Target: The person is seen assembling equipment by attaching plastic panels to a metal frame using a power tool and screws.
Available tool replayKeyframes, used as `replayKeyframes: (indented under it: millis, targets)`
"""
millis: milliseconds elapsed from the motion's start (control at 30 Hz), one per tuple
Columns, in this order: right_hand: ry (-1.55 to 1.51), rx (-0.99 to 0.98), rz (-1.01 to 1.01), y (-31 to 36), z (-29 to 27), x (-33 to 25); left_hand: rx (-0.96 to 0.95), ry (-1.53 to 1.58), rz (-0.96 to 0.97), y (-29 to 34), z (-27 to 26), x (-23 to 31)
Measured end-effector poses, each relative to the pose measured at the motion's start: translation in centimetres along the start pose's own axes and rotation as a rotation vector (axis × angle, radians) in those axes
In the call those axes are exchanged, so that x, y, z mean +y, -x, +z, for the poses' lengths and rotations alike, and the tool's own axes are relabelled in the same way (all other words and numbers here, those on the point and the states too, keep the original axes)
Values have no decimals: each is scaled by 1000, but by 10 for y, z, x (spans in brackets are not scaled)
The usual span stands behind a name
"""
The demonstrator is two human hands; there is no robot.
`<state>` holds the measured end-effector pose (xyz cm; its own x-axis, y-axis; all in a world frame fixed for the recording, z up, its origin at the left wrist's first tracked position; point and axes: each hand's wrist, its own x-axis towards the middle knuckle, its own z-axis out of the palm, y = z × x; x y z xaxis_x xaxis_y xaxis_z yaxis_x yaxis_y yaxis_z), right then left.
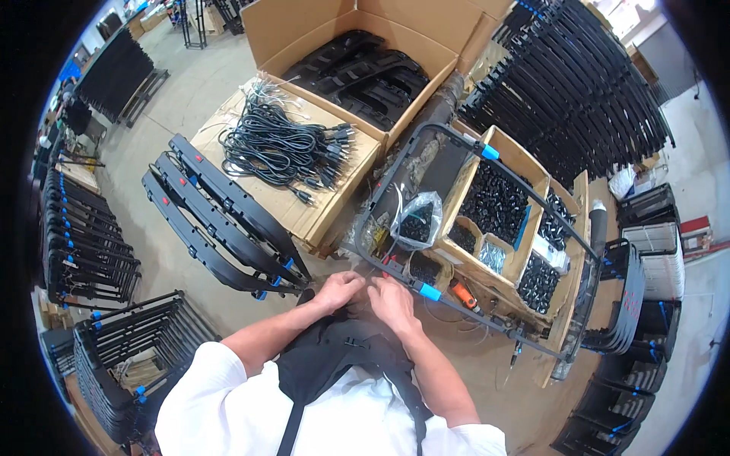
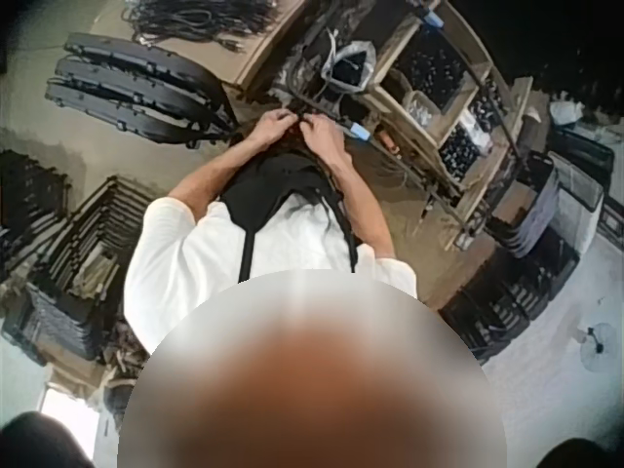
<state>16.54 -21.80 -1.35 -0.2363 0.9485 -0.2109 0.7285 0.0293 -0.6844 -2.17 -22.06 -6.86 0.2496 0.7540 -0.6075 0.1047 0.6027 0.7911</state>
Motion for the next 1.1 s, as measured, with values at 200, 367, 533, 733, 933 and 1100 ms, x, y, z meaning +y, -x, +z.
replayKeyframes:
  millis: [200, 367, 533, 733, 933, 1100]
  targets:
    - [360, -149, -445, -36, -27, -27, 83, -8, 222, 16, 12, -6]
    - [648, -408, -423, -56, -22, -36, 52, -21, 205, 13, -3, -10]
    - [604, -331, -573, -55, -29, -35, 69, -58, 243, 9, -10, -13]
    - [406, -254, -555, -51, -38, -29, 5, -58, 247, 11, -20, -1]
    - [197, -217, -508, -54, -35, -24, -165, 143, 137, -2, -26, -15]
    - [163, -172, -620, -56, -32, -22, -211, 116, 92, 4, -30, -2]
